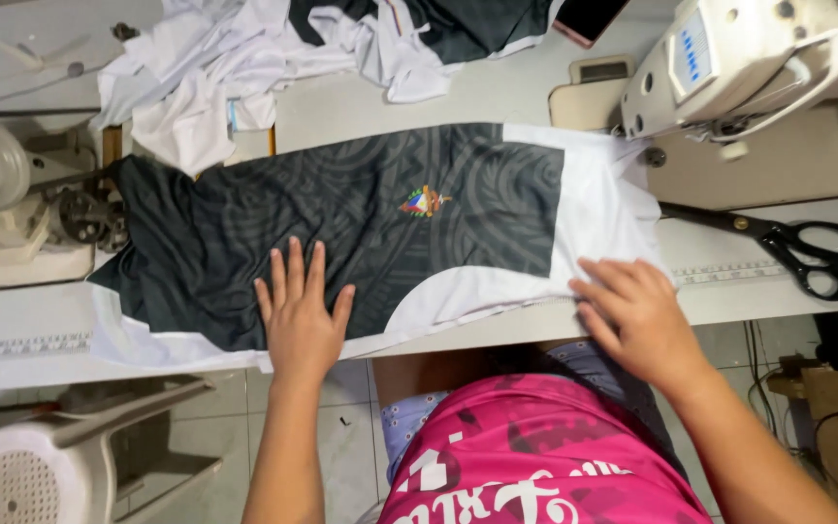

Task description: Cutting out printed jersey fabric panels using tailor's scissors at a sewing workstation.

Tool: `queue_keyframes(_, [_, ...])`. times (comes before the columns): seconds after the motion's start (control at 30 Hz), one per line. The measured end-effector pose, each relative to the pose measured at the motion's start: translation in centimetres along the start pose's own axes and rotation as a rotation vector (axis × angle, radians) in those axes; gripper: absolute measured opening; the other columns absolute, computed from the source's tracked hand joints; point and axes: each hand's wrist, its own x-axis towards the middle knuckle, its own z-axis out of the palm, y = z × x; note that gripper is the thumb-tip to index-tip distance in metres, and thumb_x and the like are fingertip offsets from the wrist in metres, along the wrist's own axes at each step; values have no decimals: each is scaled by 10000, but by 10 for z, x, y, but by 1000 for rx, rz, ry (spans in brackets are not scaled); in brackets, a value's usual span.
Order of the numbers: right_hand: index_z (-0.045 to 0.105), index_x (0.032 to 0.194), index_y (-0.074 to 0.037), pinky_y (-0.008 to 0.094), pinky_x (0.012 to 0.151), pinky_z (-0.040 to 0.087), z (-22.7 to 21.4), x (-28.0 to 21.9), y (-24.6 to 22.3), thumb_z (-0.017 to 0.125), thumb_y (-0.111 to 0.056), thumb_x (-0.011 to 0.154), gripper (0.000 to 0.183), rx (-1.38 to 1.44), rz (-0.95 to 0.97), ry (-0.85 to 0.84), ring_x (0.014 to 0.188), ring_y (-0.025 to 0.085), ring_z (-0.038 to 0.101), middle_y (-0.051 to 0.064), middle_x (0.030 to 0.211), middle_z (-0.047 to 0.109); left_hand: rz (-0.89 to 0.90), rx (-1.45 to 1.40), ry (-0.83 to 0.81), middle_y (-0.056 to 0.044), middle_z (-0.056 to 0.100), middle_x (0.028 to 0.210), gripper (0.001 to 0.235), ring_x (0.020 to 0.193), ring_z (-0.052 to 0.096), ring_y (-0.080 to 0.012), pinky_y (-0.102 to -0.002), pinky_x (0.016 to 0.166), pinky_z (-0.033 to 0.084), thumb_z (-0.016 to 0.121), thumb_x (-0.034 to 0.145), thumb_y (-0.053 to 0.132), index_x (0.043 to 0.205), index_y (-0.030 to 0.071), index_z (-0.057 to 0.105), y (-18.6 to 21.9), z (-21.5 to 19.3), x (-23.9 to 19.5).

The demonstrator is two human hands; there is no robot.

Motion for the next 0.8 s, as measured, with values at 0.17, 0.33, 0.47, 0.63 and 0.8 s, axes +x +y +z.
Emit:
queue_keyframes(0.17, [696,1046,-272,364,946,428,-10,-5,-9,561,-317,882,217,177,15,0,931,161,628,-64,1020,692,6,9,-76,-169,268,1538,616,1412,215,-374,-589,1100,149,470,929,430,1468,155,355,-29,-11,-9])
queue_keyframes(0.33, [719,997,-239,346,854,492,-6,29,18,613,-254,902,143,134,148,90,828,194,648,-37,879,705,16,35,-109,-123,223,1563,624,1437,171,-328,-564,1119,128,444,923,469,1473,197,331,-54,-14,-19])
queue_keyframes(0.47, [697,1094,-195,370,753,493,-4,67,34,693,-122,810,293,-27,204,79,890,250,601,41,989,619,0,12,-111,-98,205,1567,631,1443,150,-305,-548,1122,117,421,911,479,1467,200,321,-63,-21,-23])
queue_keyframes(0.63, [726,933,-222,423,576,456,0,96,28,689,-124,763,199,24,204,-184,912,282,508,31,970,544,-19,-5,-103,-71,193,1570,628,1448,136,-286,-535,1123,114,414,895,475,1455,206,322,-78,-24,-29])
queue_keyframes(0.8, [705,1024,-121,365,702,464,19,93,46,510,-107,876,246,250,709,314,725,250,617,61,813,681,-6,14,-82,-75,197,1571,642,1449,144,-289,-544,1117,134,408,892,493,1455,197,325,-88,-25,-33])
